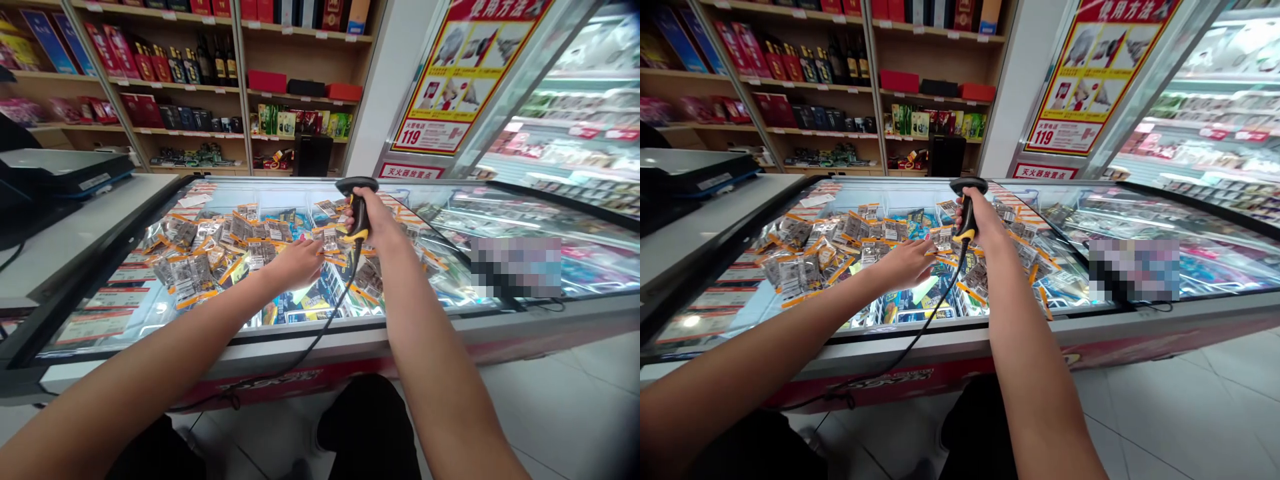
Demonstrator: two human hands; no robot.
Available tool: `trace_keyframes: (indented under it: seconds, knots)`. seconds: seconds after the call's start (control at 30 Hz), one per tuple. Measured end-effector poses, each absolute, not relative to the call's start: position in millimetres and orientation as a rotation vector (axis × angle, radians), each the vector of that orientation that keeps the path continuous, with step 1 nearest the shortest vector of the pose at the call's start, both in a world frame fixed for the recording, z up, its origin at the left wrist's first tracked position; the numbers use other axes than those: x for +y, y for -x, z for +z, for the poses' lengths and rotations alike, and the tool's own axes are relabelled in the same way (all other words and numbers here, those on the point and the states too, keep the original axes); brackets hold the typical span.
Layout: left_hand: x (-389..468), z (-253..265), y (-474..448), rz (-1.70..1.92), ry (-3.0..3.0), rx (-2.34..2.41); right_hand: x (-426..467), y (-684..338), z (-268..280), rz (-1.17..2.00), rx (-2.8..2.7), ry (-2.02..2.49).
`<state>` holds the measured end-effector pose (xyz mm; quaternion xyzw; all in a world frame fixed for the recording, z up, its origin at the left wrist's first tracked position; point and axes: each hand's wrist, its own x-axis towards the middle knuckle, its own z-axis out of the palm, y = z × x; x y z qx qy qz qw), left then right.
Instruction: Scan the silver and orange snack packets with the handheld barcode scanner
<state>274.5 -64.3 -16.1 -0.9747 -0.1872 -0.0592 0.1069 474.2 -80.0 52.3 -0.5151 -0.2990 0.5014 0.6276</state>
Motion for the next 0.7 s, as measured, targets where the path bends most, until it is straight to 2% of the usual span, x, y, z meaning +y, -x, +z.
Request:
trace_keyframes:
  seconds: [0.1, 0.3, 0.47, 0.7]
  knots:
    - [-66.7, -14.5, -270.3, -0.203, 2.841, -0.526, -84.1, -468.5, 51.0, 1.245, -0.776, 1.341]
    - [-61.0, -17.2, -269.4, -0.217, 2.869, -0.572, -85.6, -461.3, 50.4, 1.226, -0.797, 1.429]
    - [-52.6, -19.7, -261.2, -0.144, 2.801, -0.842, -86.4, -463.2, 51.4, 1.211, -0.822, 1.433]
    - [-53.0, -18.9, -257.8, -0.041, 2.774, -1.192, -93.0, -464.8, 46.2, 1.459, -1.105, 1.563]
